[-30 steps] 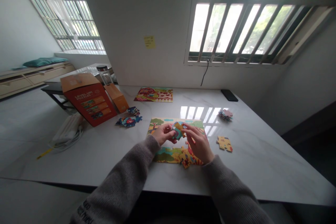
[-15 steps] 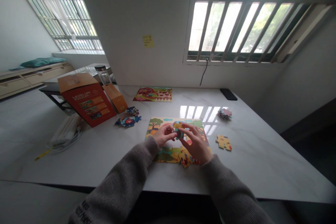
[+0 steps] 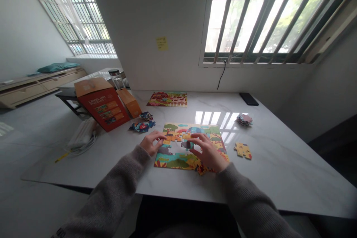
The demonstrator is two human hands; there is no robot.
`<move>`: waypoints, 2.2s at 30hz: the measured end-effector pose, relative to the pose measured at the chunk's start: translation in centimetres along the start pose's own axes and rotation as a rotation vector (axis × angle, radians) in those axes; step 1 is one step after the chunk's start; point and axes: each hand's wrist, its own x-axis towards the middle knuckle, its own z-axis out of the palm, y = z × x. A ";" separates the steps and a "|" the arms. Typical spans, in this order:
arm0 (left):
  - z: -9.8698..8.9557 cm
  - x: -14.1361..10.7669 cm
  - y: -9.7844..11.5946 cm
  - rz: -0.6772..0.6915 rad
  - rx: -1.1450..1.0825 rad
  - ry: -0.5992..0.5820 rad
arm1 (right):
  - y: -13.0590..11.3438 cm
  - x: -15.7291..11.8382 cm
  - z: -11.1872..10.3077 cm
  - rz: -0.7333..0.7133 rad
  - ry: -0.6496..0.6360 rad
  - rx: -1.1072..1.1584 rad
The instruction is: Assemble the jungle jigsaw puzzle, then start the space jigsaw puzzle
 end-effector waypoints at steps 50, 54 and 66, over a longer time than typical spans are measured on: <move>1.1 -2.1 -0.8 0.082 0.246 -0.260 | -2.3 2.0 3.2 -0.050 -0.221 0.016; 1.1 -2.1 -0.8 0.086 0.224 -0.252 | -1.0 1.2 0.6 0.014 -0.039 0.042; 1.2 -2.0 -1.0 0.080 0.217 -0.236 | -0.8 -6.1 -2.5 0.054 -0.139 -0.101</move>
